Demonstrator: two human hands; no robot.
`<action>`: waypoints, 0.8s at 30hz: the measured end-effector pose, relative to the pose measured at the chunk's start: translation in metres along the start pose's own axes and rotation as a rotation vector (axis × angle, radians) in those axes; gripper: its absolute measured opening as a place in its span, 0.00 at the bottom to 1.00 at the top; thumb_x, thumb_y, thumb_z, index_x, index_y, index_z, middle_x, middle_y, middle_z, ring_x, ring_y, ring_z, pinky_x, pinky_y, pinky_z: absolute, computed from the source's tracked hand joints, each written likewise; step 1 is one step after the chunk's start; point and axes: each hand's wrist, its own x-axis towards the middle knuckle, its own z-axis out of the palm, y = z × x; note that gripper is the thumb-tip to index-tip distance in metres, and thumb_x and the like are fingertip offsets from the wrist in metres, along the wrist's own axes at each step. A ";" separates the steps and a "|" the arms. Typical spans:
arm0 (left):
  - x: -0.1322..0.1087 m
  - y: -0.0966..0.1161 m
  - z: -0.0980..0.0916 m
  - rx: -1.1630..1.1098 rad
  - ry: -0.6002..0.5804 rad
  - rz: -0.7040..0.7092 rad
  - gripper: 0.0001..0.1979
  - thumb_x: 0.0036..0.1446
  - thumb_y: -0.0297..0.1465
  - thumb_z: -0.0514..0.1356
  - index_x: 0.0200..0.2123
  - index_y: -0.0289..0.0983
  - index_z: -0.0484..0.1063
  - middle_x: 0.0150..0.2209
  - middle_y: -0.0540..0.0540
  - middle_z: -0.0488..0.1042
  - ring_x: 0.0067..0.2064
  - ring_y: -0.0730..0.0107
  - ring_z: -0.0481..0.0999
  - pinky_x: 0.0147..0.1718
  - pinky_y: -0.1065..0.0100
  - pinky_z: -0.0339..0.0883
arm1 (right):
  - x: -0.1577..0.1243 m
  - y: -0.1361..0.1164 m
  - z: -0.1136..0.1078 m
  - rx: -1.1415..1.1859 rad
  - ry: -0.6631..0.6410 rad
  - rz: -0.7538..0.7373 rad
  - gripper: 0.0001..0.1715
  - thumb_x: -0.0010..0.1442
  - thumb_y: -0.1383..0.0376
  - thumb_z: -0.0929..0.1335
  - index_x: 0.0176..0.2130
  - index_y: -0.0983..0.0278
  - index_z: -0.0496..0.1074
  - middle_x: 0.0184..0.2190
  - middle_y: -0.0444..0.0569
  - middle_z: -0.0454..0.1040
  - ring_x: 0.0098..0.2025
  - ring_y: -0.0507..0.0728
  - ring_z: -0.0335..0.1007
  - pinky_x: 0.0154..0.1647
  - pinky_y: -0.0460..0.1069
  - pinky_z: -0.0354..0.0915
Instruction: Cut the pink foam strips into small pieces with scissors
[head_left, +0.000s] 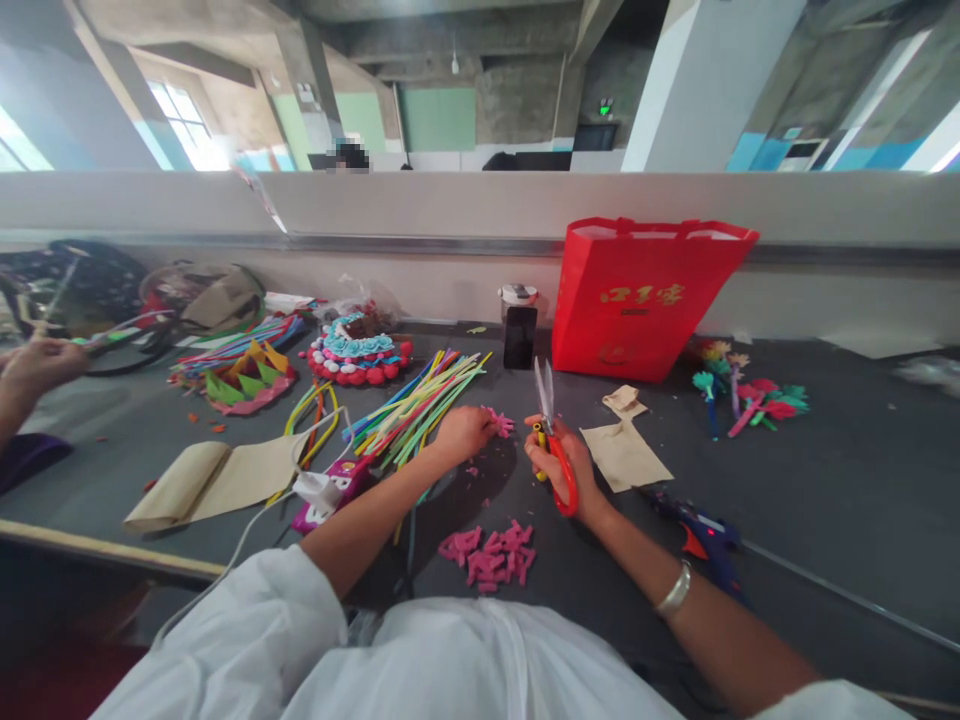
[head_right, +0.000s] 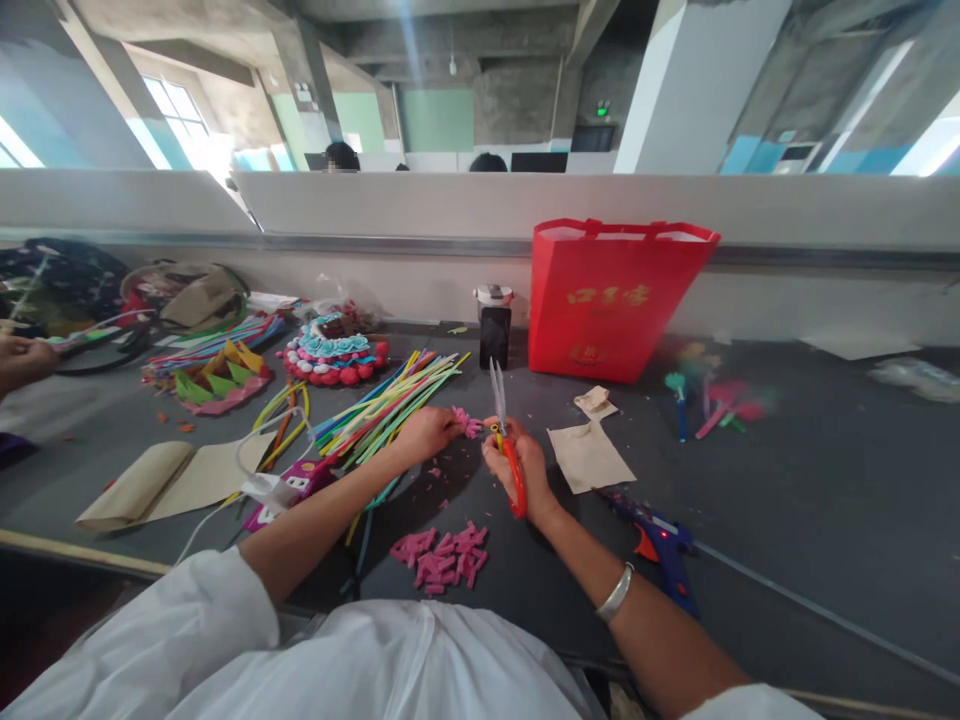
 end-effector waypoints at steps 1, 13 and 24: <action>0.004 -0.003 0.003 0.005 0.004 -0.007 0.14 0.57 0.38 0.55 0.28 0.36 0.76 0.27 0.40 0.75 0.33 0.60 0.72 0.32 0.67 0.57 | 0.000 0.001 0.000 0.027 0.001 0.015 0.18 0.55 0.60 0.65 0.46 0.62 0.66 0.28 0.41 0.69 0.20 0.49 0.63 0.21 0.43 0.63; -0.047 -0.008 -0.020 -0.184 -0.011 0.108 0.08 0.55 0.28 0.56 0.34 0.39 0.76 0.32 0.46 0.76 0.35 0.66 0.72 0.35 0.70 0.60 | 0.000 0.000 0.000 0.091 0.003 0.052 0.19 0.54 0.60 0.65 0.46 0.62 0.65 0.28 0.41 0.68 0.20 0.49 0.62 0.21 0.43 0.63; -0.095 0.041 -0.006 -0.133 -0.314 0.327 0.03 0.49 0.29 0.60 0.27 0.38 0.74 0.28 0.46 0.73 0.31 0.65 0.71 0.32 0.69 0.59 | 0.000 -0.003 -0.001 0.070 -0.002 0.037 0.17 0.54 0.61 0.66 0.45 0.62 0.66 0.27 0.41 0.69 0.20 0.49 0.63 0.20 0.43 0.62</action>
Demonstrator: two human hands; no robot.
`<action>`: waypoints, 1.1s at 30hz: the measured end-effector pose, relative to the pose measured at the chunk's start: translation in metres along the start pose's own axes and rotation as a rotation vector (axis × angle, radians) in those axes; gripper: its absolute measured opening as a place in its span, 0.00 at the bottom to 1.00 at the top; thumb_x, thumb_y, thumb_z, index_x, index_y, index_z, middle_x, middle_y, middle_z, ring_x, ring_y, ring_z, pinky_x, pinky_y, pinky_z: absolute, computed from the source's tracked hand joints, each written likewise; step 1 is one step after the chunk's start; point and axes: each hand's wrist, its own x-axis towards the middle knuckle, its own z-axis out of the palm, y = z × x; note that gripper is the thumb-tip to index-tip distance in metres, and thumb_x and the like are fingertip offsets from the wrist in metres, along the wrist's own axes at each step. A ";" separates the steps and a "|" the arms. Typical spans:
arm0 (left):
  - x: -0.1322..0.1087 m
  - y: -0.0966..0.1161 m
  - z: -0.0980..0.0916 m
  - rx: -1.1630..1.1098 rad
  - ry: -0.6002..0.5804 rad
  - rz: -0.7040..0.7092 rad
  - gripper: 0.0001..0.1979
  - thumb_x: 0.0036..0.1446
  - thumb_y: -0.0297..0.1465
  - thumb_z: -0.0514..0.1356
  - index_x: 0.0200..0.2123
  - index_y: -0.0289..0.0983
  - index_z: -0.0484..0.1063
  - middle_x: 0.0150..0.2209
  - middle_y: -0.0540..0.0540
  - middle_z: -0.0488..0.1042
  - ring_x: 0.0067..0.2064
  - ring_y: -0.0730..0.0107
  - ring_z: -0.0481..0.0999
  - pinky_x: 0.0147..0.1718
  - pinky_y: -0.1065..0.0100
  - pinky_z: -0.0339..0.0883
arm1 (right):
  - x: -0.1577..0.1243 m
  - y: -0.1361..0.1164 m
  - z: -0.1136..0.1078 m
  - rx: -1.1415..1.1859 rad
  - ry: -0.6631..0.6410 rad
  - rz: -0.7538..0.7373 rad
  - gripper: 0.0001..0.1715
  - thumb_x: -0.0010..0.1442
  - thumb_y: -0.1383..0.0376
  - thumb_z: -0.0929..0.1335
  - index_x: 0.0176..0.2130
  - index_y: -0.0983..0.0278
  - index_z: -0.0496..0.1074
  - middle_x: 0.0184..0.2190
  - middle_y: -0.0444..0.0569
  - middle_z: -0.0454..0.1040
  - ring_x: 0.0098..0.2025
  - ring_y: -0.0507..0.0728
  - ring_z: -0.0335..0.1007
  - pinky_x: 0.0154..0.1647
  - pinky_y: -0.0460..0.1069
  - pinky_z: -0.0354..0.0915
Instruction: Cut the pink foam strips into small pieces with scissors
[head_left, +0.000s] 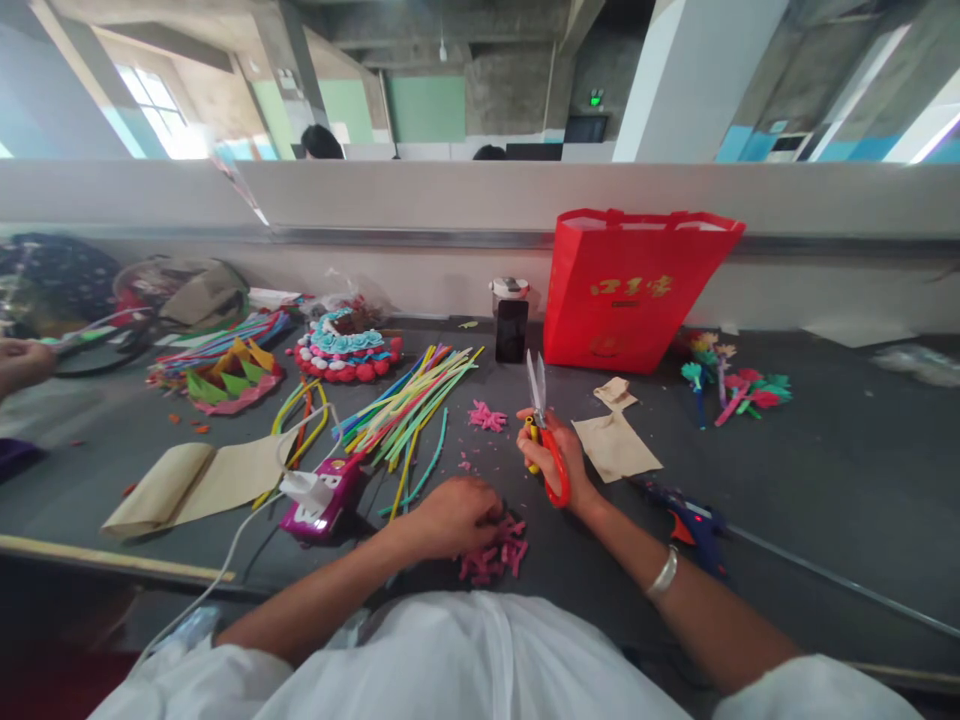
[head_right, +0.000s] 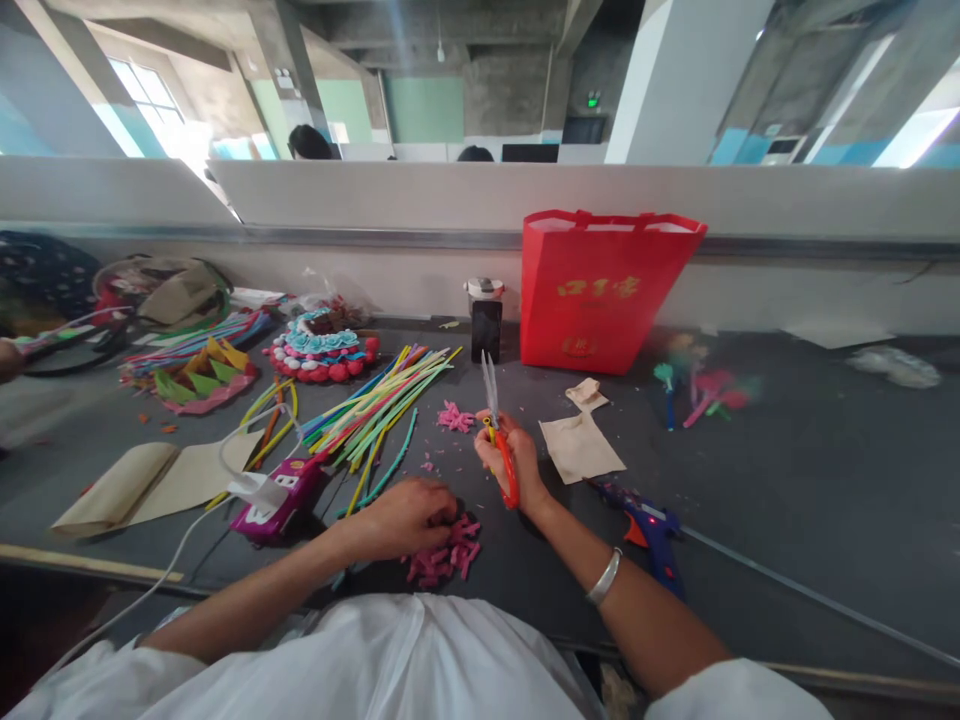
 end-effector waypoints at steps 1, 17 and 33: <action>0.002 -0.001 0.003 0.011 -0.010 -0.007 0.03 0.48 0.27 0.59 0.26 0.38 0.73 0.28 0.46 0.73 0.30 0.66 0.70 0.31 0.69 0.59 | 0.000 -0.001 0.000 -0.008 -0.004 -0.003 0.17 0.54 0.61 0.66 0.45 0.62 0.66 0.27 0.41 0.69 0.20 0.49 0.63 0.20 0.43 0.63; 0.017 -0.032 -0.013 -1.191 0.131 -0.197 0.03 0.46 0.26 0.60 0.28 0.34 0.71 0.24 0.49 0.72 0.27 0.73 0.70 0.31 0.70 0.63 | -0.002 -0.003 0.001 -0.171 -0.042 -0.058 0.15 0.54 0.61 0.66 0.43 0.61 0.68 0.30 0.44 0.72 0.23 0.51 0.66 0.25 0.45 0.64; 0.021 -0.036 0.009 -1.304 0.185 -0.271 0.04 0.45 0.27 0.62 0.26 0.33 0.69 0.24 0.49 0.72 0.21 0.78 0.67 0.23 0.74 0.59 | -0.011 0.014 0.013 -0.184 -0.222 -0.124 0.21 0.55 0.64 0.67 0.50 0.62 0.67 0.34 0.44 0.73 0.32 0.52 0.70 0.35 0.46 0.67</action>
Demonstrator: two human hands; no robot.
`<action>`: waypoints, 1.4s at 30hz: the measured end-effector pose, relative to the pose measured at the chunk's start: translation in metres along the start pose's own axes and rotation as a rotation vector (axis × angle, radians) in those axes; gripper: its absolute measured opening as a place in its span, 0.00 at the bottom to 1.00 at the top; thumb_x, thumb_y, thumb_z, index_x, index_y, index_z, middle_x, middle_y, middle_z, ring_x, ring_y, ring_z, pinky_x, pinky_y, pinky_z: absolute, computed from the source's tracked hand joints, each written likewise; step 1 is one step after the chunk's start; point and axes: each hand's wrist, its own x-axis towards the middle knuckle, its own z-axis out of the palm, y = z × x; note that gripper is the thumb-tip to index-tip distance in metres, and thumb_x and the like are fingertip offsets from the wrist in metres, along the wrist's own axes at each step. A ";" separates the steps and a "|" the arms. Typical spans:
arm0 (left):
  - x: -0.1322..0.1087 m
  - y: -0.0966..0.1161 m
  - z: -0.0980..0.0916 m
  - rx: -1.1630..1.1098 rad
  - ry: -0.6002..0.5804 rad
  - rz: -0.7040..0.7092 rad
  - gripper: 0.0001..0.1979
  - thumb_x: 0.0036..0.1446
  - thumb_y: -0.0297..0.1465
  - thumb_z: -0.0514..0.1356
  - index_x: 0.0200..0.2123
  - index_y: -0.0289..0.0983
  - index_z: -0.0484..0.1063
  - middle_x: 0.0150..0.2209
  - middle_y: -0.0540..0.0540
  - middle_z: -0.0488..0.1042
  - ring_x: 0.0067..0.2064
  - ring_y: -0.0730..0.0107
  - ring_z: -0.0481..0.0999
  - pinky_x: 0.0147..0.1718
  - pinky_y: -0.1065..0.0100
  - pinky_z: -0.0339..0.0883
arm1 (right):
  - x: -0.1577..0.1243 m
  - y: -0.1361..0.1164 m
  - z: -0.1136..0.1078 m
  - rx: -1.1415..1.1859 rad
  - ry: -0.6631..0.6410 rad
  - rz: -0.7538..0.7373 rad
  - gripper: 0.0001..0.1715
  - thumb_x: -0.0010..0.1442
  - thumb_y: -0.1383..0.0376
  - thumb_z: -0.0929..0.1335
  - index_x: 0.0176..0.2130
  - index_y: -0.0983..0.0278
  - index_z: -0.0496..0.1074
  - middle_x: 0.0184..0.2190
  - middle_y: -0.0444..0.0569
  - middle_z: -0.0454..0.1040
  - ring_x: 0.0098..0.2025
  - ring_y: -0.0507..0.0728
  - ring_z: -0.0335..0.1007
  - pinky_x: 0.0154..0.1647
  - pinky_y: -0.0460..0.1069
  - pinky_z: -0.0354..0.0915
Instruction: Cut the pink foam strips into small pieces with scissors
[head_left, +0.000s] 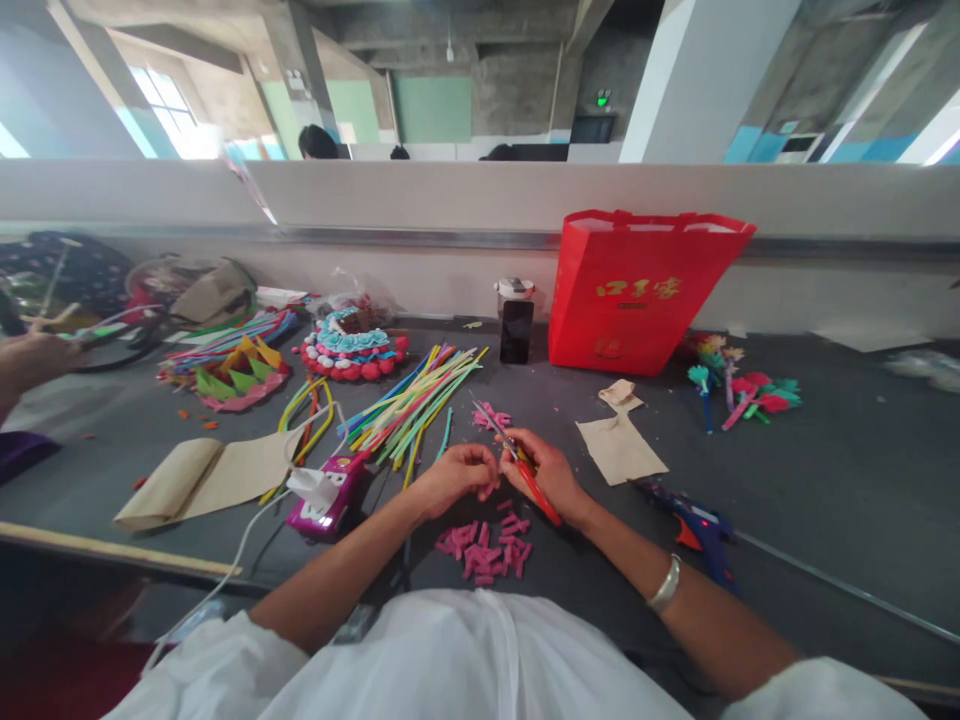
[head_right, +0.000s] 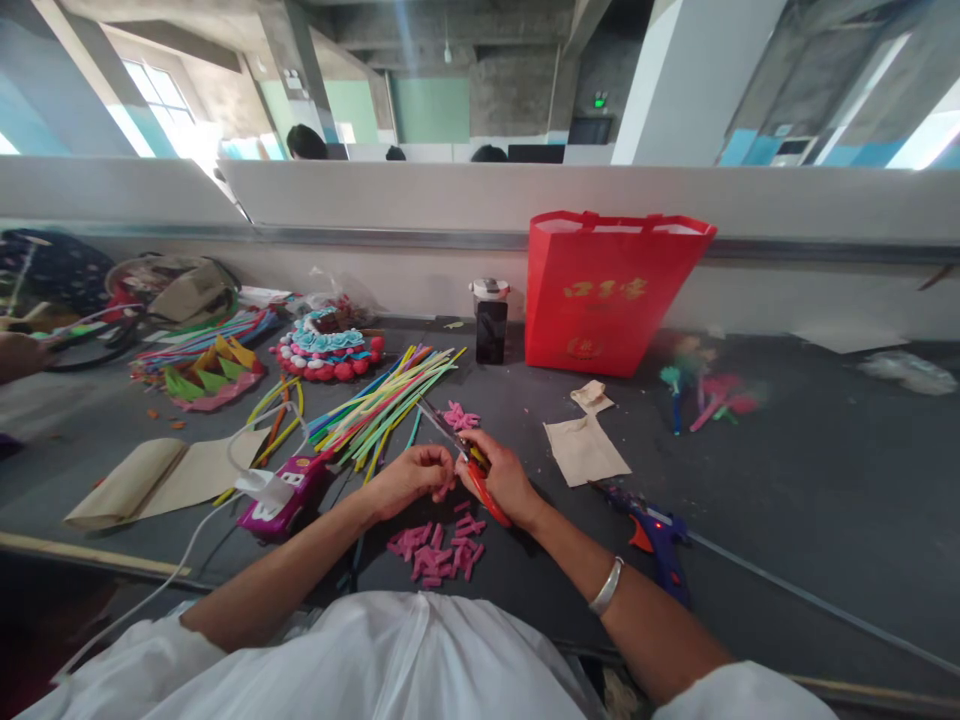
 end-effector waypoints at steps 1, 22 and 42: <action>0.000 0.000 0.000 0.002 0.001 0.002 0.03 0.45 0.26 0.62 0.26 0.33 0.69 0.24 0.49 0.72 0.21 0.78 0.67 0.23 0.74 0.59 | 0.000 0.000 0.000 -0.014 0.009 0.000 0.21 0.56 0.64 0.67 0.50 0.62 0.67 0.34 0.45 0.73 0.32 0.52 0.70 0.35 0.46 0.67; -0.005 0.028 -0.007 0.491 0.023 0.120 0.07 0.52 0.32 0.59 0.31 0.35 0.74 0.23 0.51 0.69 0.22 0.76 0.66 0.21 0.74 0.59 | 0.010 -0.007 -0.017 0.097 0.115 0.089 0.19 0.57 0.59 0.66 0.48 0.61 0.66 0.28 0.41 0.70 0.21 0.48 0.64 0.22 0.43 0.64; 0.016 0.023 0.012 -0.012 0.111 0.051 0.07 0.41 0.29 0.67 0.26 0.33 0.74 0.22 0.51 0.70 0.21 0.79 0.65 0.21 0.73 0.56 | 0.005 -0.012 -0.012 -0.044 0.179 0.037 0.19 0.58 0.58 0.66 0.48 0.63 0.66 0.30 0.43 0.72 0.27 0.51 0.68 0.30 0.45 0.66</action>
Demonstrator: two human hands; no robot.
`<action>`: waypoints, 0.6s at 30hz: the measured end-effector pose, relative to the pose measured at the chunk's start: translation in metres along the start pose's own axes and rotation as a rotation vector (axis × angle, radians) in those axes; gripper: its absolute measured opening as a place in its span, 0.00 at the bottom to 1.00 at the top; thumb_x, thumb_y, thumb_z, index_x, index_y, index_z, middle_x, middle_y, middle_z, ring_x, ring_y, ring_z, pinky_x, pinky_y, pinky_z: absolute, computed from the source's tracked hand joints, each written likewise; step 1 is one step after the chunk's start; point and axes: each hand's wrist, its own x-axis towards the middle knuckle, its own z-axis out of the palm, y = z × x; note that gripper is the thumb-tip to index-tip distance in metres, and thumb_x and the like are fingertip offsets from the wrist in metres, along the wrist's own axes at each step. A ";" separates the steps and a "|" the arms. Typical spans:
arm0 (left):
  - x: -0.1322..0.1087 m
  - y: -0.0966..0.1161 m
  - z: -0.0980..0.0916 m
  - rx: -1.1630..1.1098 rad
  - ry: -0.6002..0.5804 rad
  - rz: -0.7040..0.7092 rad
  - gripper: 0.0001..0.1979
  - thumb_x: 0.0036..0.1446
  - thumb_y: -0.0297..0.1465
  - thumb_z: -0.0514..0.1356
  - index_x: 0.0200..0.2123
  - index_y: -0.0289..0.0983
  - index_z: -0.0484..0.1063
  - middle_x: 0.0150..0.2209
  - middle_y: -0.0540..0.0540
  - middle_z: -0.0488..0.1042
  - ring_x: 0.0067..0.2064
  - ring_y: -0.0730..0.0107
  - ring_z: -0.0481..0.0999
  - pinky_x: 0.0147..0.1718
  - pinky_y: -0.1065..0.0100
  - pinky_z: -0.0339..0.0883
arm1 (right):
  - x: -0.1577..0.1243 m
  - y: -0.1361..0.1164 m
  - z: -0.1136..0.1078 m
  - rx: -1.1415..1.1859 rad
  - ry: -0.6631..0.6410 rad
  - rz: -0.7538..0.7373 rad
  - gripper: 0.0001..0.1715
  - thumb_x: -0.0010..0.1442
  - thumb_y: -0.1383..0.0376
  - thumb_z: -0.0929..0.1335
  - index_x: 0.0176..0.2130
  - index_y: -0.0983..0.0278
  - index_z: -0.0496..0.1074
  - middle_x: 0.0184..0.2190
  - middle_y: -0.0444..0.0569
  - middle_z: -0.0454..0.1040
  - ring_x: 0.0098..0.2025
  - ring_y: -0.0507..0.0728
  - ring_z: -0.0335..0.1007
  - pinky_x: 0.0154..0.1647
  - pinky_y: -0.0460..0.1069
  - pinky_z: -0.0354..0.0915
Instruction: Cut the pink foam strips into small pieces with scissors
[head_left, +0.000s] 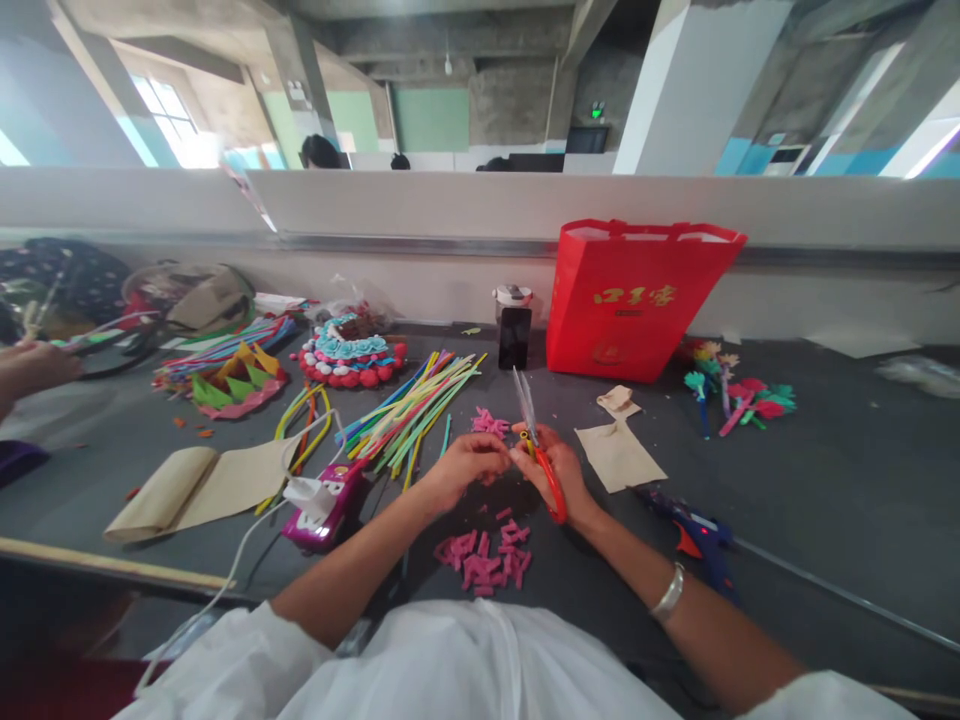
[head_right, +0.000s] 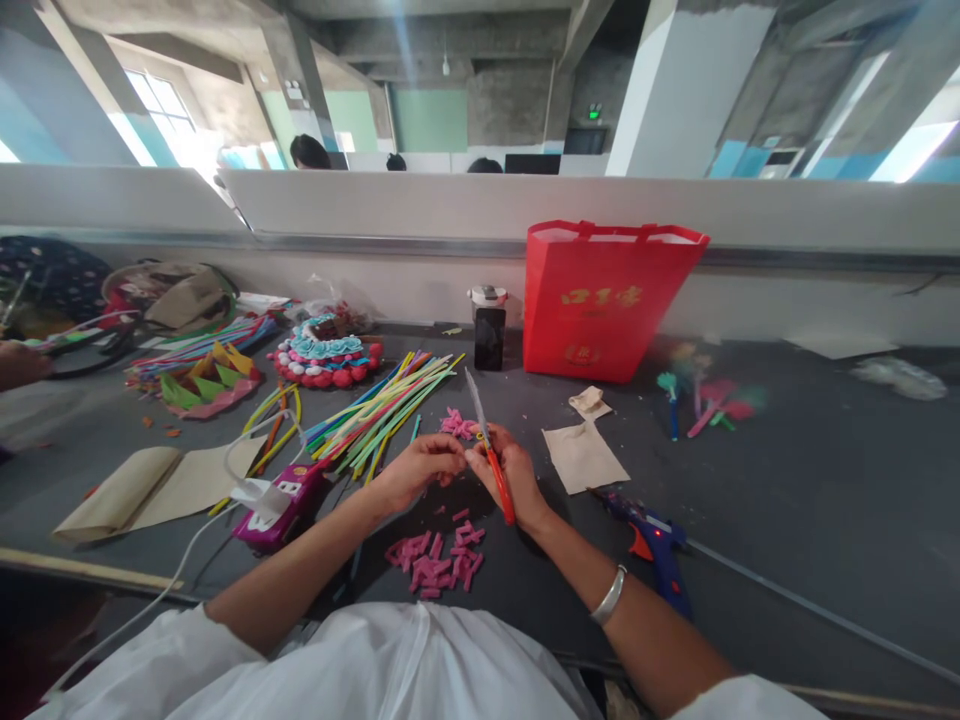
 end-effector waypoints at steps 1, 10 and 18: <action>0.001 0.001 0.001 -0.098 0.026 0.015 0.07 0.41 0.28 0.67 0.26 0.34 0.74 0.22 0.52 0.70 0.20 0.80 0.65 0.21 0.73 0.56 | -0.001 0.001 0.001 -0.030 0.036 -0.008 0.19 0.59 0.58 0.66 0.48 0.62 0.66 0.30 0.43 0.72 0.28 0.51 0.68 0.32 0.45 0.66; 0.005 0.006 0.014 -0.523 0.110 0.201 0.08 0.47 0.29 0.67 0.32 0.36 0.72 0.29 0.51 0.73 0.30 0.76 0.72 0.33 0.72 0.65 | -0.005 0.007 0.011 -0.275 0.075 -0.056 0.24 0.55 0.63 0.67 0.51 0.62 0.63 0.42 0.51 0.72 0.42 0.58 0.70 0.44 0.52 0.66; 0.007 -0.008 0.007 -0.496 0.140 0.230 0.09 0.45 0.28 0.68 0.31 0.35 0.71 0.28 0.52 0.73 0.28 0.76 0.71 0.33 0.71 0.64 | -0.005 0.009 0.011 -0.402 0.049 -0.126 0.22 0.53 0.67 0.67 0.49 0.63 0.66 0.38 0.49 0.72 0.40 0.58 0.69 0.45 0.52 0.65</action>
